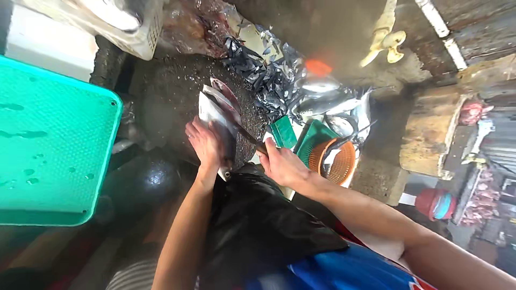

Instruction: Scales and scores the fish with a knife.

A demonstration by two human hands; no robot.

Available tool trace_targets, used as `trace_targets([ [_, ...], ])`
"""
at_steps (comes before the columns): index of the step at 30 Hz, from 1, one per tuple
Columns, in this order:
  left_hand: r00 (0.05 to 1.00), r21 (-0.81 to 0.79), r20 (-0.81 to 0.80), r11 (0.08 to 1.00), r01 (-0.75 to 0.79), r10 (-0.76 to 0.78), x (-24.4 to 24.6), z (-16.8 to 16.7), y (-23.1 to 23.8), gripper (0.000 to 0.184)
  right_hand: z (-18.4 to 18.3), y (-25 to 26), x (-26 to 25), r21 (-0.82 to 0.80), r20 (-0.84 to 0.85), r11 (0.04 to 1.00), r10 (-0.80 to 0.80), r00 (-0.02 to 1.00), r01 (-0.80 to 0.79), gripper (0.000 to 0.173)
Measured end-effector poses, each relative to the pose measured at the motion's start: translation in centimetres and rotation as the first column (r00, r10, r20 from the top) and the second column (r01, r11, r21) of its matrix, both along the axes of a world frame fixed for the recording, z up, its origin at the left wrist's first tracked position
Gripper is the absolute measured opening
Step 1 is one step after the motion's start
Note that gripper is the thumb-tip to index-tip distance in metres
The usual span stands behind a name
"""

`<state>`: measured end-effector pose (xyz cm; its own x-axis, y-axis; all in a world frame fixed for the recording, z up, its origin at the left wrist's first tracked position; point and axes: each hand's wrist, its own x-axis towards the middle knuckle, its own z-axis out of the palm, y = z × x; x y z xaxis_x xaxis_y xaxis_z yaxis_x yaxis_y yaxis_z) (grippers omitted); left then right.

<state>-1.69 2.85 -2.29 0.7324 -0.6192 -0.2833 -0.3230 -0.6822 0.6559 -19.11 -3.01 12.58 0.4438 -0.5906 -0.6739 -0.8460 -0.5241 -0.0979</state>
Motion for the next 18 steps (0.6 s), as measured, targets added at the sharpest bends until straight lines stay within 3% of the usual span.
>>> trace_targets([
  [10,1.0,0.092,-0.03,0.996,-0.006,0.009,-0.5,0.9,-0.3,0.054,3.2,0.5,3.3,0.02,-0.306,0.999,0.049,0.951,-0.045,0.043],
  [15,1.0,0.111,-0.006,0.994,0.005,-0.004,-0.8,0.3,0.0,0.054,-4.1,-0.2,7.7,-0.045,-0.141,0.998,-0.056,0.988,0.05,0.047],
  [18,1.0,0.102,-0.006,0.995,-0.018,0.019,-0.9,0.0,0.0,0.054,-4.7,-1.3,9.7,-0.013,-0.134,0.999,-0.045,0.99,0.043,0.05],
])
